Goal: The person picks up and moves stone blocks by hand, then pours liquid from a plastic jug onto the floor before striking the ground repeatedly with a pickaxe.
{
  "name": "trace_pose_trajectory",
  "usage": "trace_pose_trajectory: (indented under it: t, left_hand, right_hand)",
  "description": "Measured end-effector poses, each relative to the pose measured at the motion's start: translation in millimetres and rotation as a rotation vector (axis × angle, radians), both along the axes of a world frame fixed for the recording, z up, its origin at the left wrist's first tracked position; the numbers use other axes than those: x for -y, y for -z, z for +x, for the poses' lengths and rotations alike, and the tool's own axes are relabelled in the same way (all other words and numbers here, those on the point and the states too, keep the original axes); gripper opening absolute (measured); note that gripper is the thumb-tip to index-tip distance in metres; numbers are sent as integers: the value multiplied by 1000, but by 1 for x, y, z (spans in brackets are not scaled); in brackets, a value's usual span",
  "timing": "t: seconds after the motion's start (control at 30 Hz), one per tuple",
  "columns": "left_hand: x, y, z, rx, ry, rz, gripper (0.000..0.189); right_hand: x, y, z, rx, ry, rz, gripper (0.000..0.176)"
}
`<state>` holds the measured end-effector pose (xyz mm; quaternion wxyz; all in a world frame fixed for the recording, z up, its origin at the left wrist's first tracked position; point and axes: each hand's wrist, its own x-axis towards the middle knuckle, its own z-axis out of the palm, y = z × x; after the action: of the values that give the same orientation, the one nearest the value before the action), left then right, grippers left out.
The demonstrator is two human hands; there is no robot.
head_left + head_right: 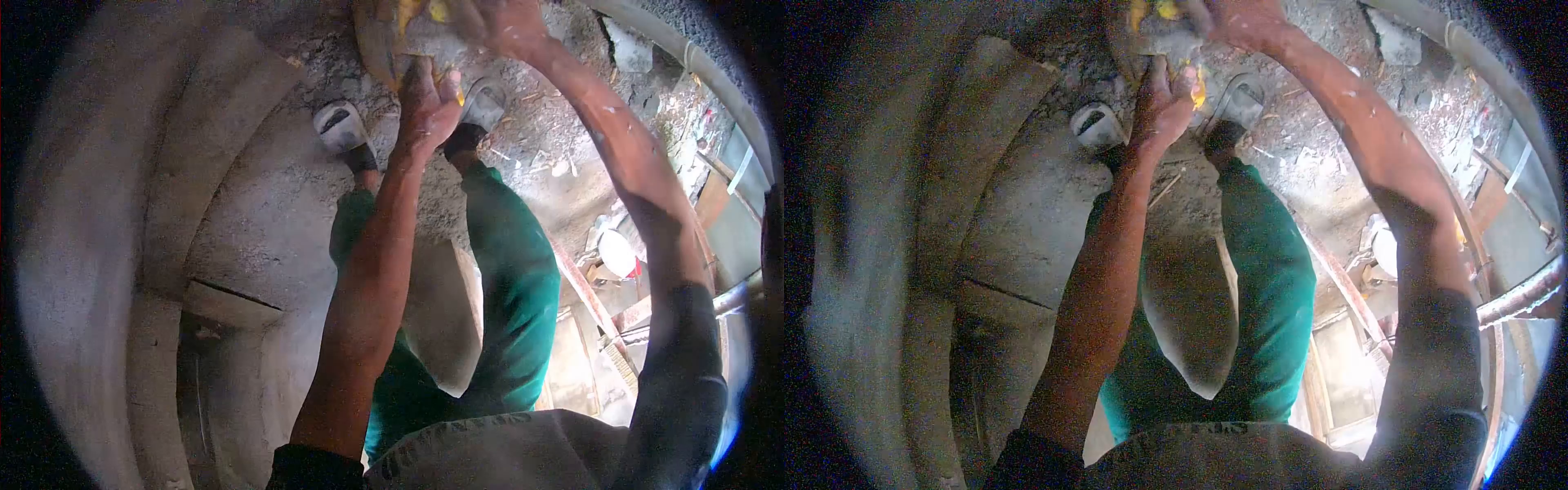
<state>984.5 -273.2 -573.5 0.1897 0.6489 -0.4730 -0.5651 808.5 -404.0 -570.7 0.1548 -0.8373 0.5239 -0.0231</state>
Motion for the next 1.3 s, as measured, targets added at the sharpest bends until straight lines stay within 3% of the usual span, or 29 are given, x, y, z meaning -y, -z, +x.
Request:
trace_pose_trajectory:
  t: [0.07, 0.17, 0.27, 0.37, 0.47, 0.6, 0.7, 0.8, 0.9, 1.0, 1.1, 1.2, 1.3]
  left_hand:
    - [2, 4, 1, -80, -1, -13, 49]
    - [3, 6, -1, -75, 53, 112, 50]
    - [4, 4, -5, -83, 41, 181, 49]
    - [-4, 15, -11, -16, 66, 147, 49]
    - [1, 8, -12, 2, 29, -68, 43]
    - [7, -10, -4, -121, 58, 189, 54]
    - [-2, 8, -14, -59, 52, 127, 53]
    - [-6, 15, -13, -63, 25, 45, 51]
    - [-7, 18, -14, -101, 20, 54, 47]
    - [-6, 12, -12, -87, 52, 72, 43]
    - [0, 8, -12, -106, 60, 139, 48]
    - [4, -3, -13, -135, 30, 152, 49]
    - [-6, 10, -17, -91, 62, 97, 48]
  right_hand:
    - [4, -29, -5, -114, 342, 203, 50]
    - [-12, -48, -6, 68, 322, 0, 60]
    - [-22, -42, 1, -72, 210, 218, 71]
    - [2, -66, 61, -278, 605, 733, 75]
    - [-3, -64, 70, -172, 620, 614, 71]
    - [-13, -44, 58, -72, 523, 445, 65]
    - [3, -63, 64, -153, 592, 676, 57]
    - [-27, -20, 50, -11, 558, 538, 55]
    - [-23, -30, 62, 34, 782, 661, 51]
    - [-20, -19, 63, -130, 622, 692, 48]
    - [-37, 53, 35, -77, 274, 536, 40]
    - [-40, 36, 37, -176, -13, 105, 37]
    - [-10, -11, 55, -185, 550, 852, 36]
